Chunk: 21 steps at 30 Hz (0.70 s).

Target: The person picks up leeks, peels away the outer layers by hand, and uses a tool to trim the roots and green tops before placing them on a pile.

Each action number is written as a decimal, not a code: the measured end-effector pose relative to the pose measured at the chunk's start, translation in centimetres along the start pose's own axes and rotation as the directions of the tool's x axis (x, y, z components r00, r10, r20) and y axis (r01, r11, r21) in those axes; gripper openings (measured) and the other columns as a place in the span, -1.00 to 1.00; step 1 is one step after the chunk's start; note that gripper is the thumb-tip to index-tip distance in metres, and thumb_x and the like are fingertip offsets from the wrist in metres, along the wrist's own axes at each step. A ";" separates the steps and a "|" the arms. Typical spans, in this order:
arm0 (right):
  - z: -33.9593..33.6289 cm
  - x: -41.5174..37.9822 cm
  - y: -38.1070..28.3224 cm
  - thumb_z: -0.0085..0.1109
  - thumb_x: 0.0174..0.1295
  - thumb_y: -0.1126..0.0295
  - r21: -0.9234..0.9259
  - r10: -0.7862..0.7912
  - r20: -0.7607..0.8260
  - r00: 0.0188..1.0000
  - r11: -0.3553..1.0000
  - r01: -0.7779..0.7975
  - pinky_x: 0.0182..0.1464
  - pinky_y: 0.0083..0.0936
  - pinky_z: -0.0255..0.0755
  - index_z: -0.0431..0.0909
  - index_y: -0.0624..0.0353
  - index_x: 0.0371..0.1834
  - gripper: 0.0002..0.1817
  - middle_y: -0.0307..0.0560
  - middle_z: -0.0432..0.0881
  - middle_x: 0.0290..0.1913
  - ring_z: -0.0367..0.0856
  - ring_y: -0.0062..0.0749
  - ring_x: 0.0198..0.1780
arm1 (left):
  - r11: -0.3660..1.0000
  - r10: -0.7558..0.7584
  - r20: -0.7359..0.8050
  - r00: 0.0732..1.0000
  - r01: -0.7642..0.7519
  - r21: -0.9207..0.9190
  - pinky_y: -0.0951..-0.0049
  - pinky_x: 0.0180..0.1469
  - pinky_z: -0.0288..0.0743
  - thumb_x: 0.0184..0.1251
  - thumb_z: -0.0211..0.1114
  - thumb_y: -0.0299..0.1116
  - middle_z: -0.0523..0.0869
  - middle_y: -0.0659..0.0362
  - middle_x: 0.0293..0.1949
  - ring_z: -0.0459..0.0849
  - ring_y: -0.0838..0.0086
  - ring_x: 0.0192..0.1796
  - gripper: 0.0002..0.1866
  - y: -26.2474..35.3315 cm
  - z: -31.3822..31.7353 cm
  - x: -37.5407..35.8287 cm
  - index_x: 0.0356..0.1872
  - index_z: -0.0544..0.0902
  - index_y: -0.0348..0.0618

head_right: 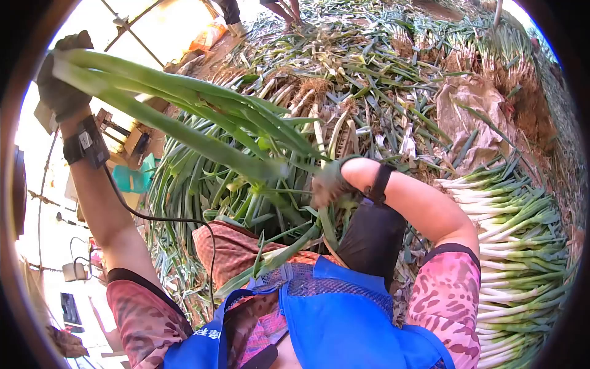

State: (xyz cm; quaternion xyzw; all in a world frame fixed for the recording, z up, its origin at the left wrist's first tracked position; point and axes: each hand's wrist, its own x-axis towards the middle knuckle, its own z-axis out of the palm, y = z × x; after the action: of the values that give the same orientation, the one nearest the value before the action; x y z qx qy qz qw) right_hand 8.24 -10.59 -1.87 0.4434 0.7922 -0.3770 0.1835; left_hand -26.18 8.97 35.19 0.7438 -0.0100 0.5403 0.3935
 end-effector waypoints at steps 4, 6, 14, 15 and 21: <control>-1.4 -3.2 -1.0 0.27 0.21 -0.02 0.020 0.237 -0.151 0.960 0.971 -0.236 0.02 -0.23 0.51 0.65 0.11 0.07 -0.49 -0.04 0.75 -0.12 0.69 -0.17 -0.07 | 0.981 -0.105 0.188 0.977 0.132 -0.141 -0.03 0.42 0.32 0.36 0.13 -0.22 0.65 -0.23 0.04 0.61 0.01 0.19 -0.56 1.1 -3.9 0.8 0.01 0.56 -0.48; -3.8 -5.9 -2.7 0.24 0.25 -0.02 0.248 0.057 -0.583 0.810 0.963 0.110 -0.03 -0.27 0.54 0.65 0.14 0.04 -0.52 -0.04 0.74 -0.13 0.71 -0.21 -0.13 | 0.998 -0.061 0.126 0.990 0.060 0.012 -0.02 0.43 0.31 0.38 0.12 -0.23 0.65 -0.23 0.04 0.61 0.01 0.19 -0.57 1.1 -3.1 0.6 0.01 0.56 -0.48; -9.3 -3.3 -8.1 0.18 0.25 0.15 -0.102 -0.109 -0.991 -0.084 0.992 -0.079 -0.24 -0.22 0.54 0.58 0.09 -0.26 -0.76 -0.01 0.69 -0.35 0.71 -0.08 -0.27 | 0.868 -0.065 0.335 0.940 0.219 -0.445 -0.03 0.45 0.29 0.47 0.03 -0.30 0.67 -0.17 -0.03 0.64 0.02 0.12 -0.61 -0.1 5.1 -0.7 0.03 0.57 -0.50; -9.5 -2.7 -7.6 0.18 0.24 0.16 -0.116 -0.123 -0.985 -0.117 0.991 -0.063 -0.24 -0.20 0.54 0.56 0.09 -0.28 -0.77 -0.01 0.68 -0.35 0.71 -0.04 -0.26 | 0.883 -0.050 0.310 0.949 0.188 -0.431 -0.03 0.43 0.32 0.48 0.03 -0.31 0.68 -0.15 -0.06 0.64 0.02 0.10 -0.62 -0.4 5.3 -0.7 0.05 0.56 -0.49; -3.9 -3.3 -1.4 0.19 0.15 0.33 -0.159 0.293 -0.608 0.738 0.865 -0.476 -0.02 -0.14 0.59 0.59 -0.06 0.18 -0.54 0.07 0.68 0.07 0.71 -0.07 0.03 | 0.976 -0.029 -0.644 0.765 0.162 0.148 0.25 0.15 0.59 0.48 0.08 -0.31 0.64 0.03 -0.17 0.66 0.21 0.01 -0.63 -0.8 9.3 -1.7 0.15 0.49 -0.39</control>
State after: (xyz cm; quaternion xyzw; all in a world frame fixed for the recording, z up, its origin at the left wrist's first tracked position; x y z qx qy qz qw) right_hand 9.03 -9.94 3.36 0.6565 0.7479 -0.0552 0.0816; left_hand -19.12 3.23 32.33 0.5506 0.2147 0.7379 0.3260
